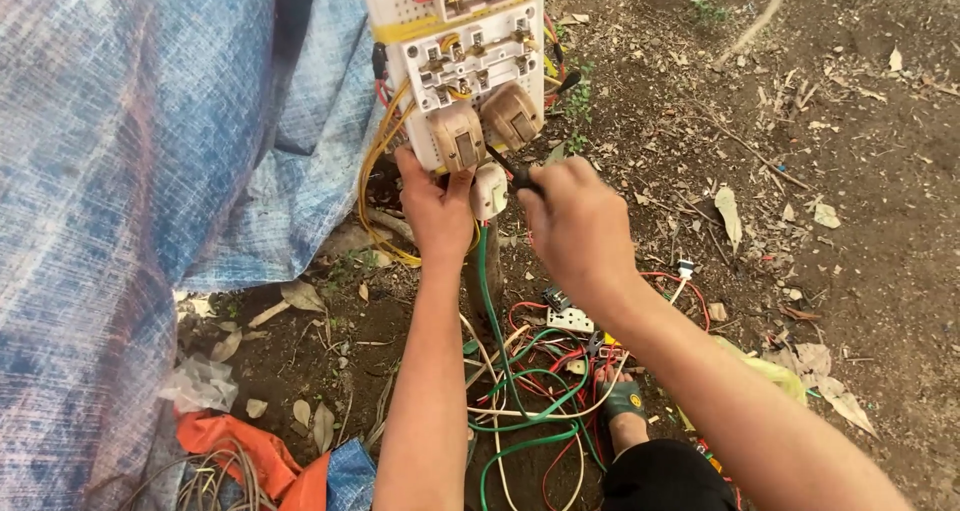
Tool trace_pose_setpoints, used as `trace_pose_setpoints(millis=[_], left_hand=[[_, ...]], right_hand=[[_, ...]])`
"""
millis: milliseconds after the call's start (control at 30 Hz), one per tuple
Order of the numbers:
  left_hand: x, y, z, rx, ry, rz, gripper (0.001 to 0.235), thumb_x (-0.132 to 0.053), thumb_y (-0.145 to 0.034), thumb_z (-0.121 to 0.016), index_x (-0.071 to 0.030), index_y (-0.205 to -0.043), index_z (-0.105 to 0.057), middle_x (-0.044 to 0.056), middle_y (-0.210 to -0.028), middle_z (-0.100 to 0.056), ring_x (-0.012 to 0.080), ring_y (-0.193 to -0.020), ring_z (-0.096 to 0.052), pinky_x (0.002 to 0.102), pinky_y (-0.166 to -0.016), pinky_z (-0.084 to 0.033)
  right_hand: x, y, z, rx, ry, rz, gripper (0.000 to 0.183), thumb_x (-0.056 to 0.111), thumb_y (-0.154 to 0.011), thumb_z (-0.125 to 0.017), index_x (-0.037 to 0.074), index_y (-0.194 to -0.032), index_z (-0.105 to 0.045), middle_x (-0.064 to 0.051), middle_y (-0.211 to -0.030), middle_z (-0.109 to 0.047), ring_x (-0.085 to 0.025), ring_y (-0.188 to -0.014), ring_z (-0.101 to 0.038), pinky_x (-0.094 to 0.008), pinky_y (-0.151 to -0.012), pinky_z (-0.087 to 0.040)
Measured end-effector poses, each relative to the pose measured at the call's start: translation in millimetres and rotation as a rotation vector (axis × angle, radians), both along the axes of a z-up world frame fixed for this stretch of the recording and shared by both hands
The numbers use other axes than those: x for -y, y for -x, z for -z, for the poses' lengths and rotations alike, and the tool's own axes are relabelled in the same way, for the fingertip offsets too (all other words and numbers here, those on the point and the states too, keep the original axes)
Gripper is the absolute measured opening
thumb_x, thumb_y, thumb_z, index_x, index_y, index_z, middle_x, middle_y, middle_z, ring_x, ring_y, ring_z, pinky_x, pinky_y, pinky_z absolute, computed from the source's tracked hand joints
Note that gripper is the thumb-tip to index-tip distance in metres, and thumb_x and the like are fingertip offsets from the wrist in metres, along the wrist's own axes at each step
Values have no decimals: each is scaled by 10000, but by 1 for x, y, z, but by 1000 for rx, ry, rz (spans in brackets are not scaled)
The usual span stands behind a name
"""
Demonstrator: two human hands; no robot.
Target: The person works on an outdoor electrical box mounted on a wooden post, using a screwdriver to tighten screws on the switches and plugs. They handle various colored wires and a yellow extension socket while sitting on the ground.
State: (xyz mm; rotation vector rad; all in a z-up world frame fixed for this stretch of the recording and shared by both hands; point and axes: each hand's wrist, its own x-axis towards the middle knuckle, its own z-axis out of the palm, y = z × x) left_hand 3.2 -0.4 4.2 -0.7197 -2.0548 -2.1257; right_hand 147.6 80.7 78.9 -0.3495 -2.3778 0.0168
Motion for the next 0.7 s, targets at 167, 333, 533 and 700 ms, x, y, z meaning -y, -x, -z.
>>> trace_pose_setpoints(millis=[167,333,533,700], left_hand=[[-3,5,3,-18,12,-2,326,-71,-869,-672,-75,-1151,-509,219,-994,-696,449,-978,-700,552,-817,-544],[0,-3,-7,14,65,-25,345,-88,-855,-662,-56,-1160,-504,257,-1010,-683,502,-979,-683,590,-805,-526],[-2,-3,-4,58,62,-39,352,-102,-865,-664,-91,-1171,-490,233,-984,-706,490,-963,-700,577,-802,-537],[0,-1,-5,56,102,-52,360,-110,-867,-677,-98,-1167,-478,240,-971,-707,509,-944,-700,591,-789,-535]], right_hand=[[-4,-3,6,-99,395,-108,159,70,-915,-762,-26,-1037,-732,-176,-918,-685,-351,-723,-721,-380,-569,-584],[-5,-1,-8,111,-768,-42,172,92,-918,-604,140,-1055,-697,-86,-1058,-599,-174,-639,-605,-265,-512,-487],[-1,1,-1,-36,340,-128,308,13,-797,-824,49,-1081,-710,-116,-1036,-622,-409,-810,-719,-480,-688,-608],[-2,0,6,-127,772,-96,347,29,-781,-833,57,-1113,-736,-133,-978,-684,-314,-844,-715,-405,-712,-586]])
